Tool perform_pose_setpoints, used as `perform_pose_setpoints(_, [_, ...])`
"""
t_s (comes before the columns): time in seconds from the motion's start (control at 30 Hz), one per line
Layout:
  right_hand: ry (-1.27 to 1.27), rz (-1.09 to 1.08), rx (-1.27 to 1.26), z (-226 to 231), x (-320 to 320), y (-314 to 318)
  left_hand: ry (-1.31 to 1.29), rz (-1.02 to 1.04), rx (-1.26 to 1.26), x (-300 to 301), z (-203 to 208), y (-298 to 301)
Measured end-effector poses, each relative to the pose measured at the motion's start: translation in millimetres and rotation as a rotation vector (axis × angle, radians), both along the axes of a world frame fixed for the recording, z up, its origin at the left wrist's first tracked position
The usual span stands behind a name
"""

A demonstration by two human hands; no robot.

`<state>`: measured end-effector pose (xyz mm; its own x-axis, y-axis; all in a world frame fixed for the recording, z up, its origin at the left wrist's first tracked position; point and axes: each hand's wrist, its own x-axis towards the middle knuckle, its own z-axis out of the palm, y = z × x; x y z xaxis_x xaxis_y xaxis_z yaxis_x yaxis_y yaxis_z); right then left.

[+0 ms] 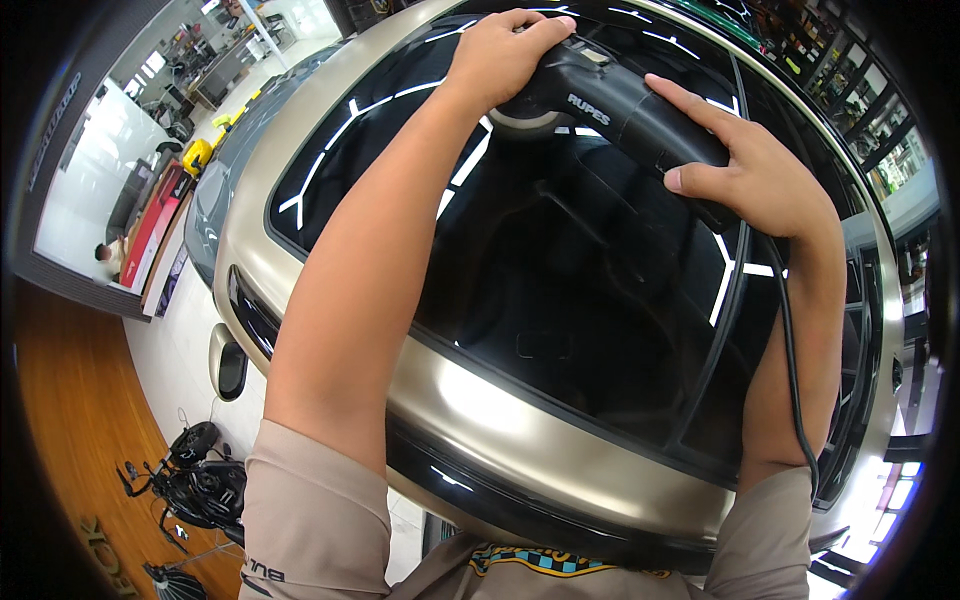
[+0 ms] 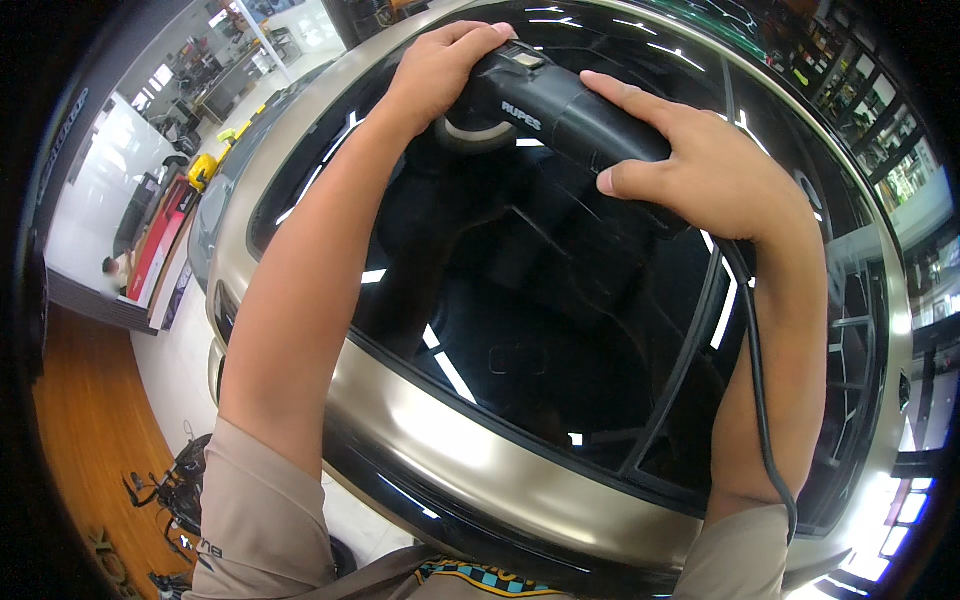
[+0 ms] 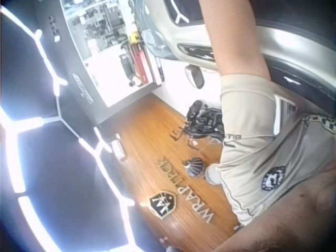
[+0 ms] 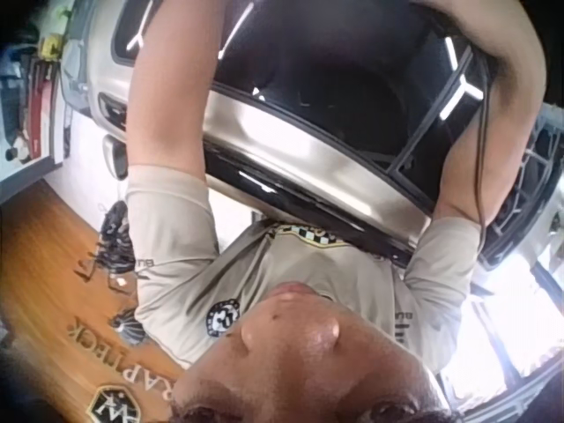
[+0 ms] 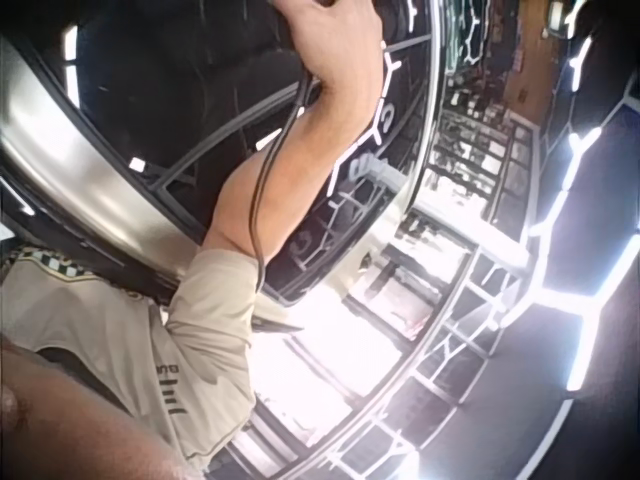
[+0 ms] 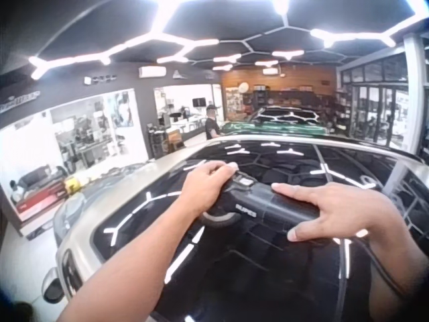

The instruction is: The person uses a rotary polisher to buff the black roof of a beige car. They move the polisher in overlapping passes across the roof surface, maintaining steady pressure and coverage.

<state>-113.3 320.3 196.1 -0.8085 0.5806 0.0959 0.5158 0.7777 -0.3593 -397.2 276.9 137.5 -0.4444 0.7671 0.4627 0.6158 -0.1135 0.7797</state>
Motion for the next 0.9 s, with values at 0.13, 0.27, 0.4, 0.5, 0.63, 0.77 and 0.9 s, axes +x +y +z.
perform_pose_setpoints(0.13, [0.005, 0.005, -0.023, 0.8, 1.8, 0.1, 0.045, 0.021, -0.031, 2.3, 1.7, 2.5])
perform_pose_setpoints(0.27, [-0.02, 0.032, -0.059, 3.0, -1.1, -5.2, 0.053, -0.03, 0.023, -6.0, -3.1, -6.4])
perform_pose_setpoints(0.4, [-0.005, 0.085, 0.018, 5.7, -8.7, -15.7, 0.022, 0.022, 0.037, -18.0, -7.0, -18.4])
perform_pose_setpoints(0.5, [0.001, 0.1, -0.024, 2.9, -8.0, -12.8, -0.013, 0.029, -0.001, -13.4, -3.2, -24.3])
perform_pose_setpoints(0.63, [-0.041, 0.043, -0.061, 5.8, -9.8, -16.7, 0.063, 0.073, -0.047, -9.7, 0.3, -31.1])
perform_pose_setpoints(0.77, [-0.022, 0.061, -0.048, 5.6, -8.5, -17.0, 0.02, 0.058, 0.008, -10.9, -2.1, -30.0])
perform_pose_setpoints(0.9, [-0.01, 0.067, -0.034, 3.6, -6.4, -16.2, 0.045, 0.064, 0.0, -9.3, -3.2, -28.8])
